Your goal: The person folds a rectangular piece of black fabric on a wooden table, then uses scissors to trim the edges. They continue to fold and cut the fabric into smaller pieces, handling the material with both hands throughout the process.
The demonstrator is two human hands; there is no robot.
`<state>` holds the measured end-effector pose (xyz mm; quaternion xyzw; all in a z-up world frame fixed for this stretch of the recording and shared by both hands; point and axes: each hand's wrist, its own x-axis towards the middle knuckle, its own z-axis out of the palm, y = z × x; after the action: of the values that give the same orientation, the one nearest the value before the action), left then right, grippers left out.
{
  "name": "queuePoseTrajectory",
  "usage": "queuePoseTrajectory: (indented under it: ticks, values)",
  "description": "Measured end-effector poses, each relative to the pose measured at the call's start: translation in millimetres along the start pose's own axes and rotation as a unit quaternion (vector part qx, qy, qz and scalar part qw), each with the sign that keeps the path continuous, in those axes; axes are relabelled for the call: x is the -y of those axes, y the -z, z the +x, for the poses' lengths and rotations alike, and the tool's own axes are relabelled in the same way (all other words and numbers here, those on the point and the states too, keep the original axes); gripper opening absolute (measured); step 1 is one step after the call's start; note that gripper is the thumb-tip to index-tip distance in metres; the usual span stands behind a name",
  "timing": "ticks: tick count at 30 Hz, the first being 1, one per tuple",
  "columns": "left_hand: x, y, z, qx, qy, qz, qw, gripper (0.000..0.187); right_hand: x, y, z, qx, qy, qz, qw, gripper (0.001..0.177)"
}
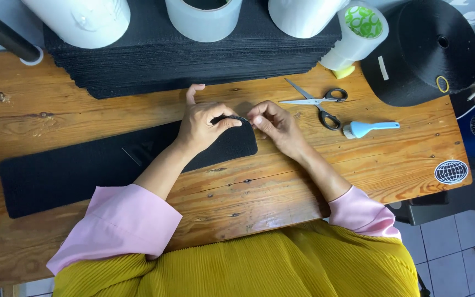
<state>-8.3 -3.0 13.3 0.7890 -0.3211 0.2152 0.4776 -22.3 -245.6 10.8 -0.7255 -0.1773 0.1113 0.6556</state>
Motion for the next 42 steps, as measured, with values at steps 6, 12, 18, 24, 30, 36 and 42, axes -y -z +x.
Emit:
queuePoseTrajectory:
  ticks: [6, 12, 18, 24, 30, 36, 42]
  values:
    - [4.9, -6.6, -4.9, 0.020, 0.012, -0.016, 1.000, 0.025, -3.8, -9.0, 4.9, 0.006, -0.014, 0.027, 1.000, 0.015]
    - [-3.2, -2.2, 0.2, 0.026, 0.023, -0.029, 0.999, 0.025, 12.4, -14.5, 4.6, -0.001, -0.045, 0.097, 0.994, 0.012]
    - [0.0, -3.2, -0.8, 0.036, 0.027, -0.029, 0.999, 0.023, -11.5, -8.6, 6.4, 0.002, -0.014, 0.051, 0.999, 0.012]
    - [-7.8, 2.4, 2.5, 0.044, 0.033, -0.035, 0.998, 0.023, 7.3, -13.1, 4.5, 0.000, -0.007, 0.058, 0.998, 0.009]
    - [-6.4, 2.3, 2.0, 0.047, 0.032, -0.026, 0.998, 0.024, -2.2, -13.4, 3.4, -0.005, -0.008, 0.073, 0.997, 0.012]
    - [-5.1, 1.5, 1.4, 0.043, 0.037, -0.027, 0.998, 0.023, 7.6, -13.0, 5.0, 0.005, 0.018, 0.061, 0.998, 0.009]
    - [-5.3, 1.1, 0.9, 0.037, 0.027, -0.029, 0.999, 0.023, 5.0, -10.6, 2.8, 0.000, -0.003, 0.065, 0.998, 0.009]
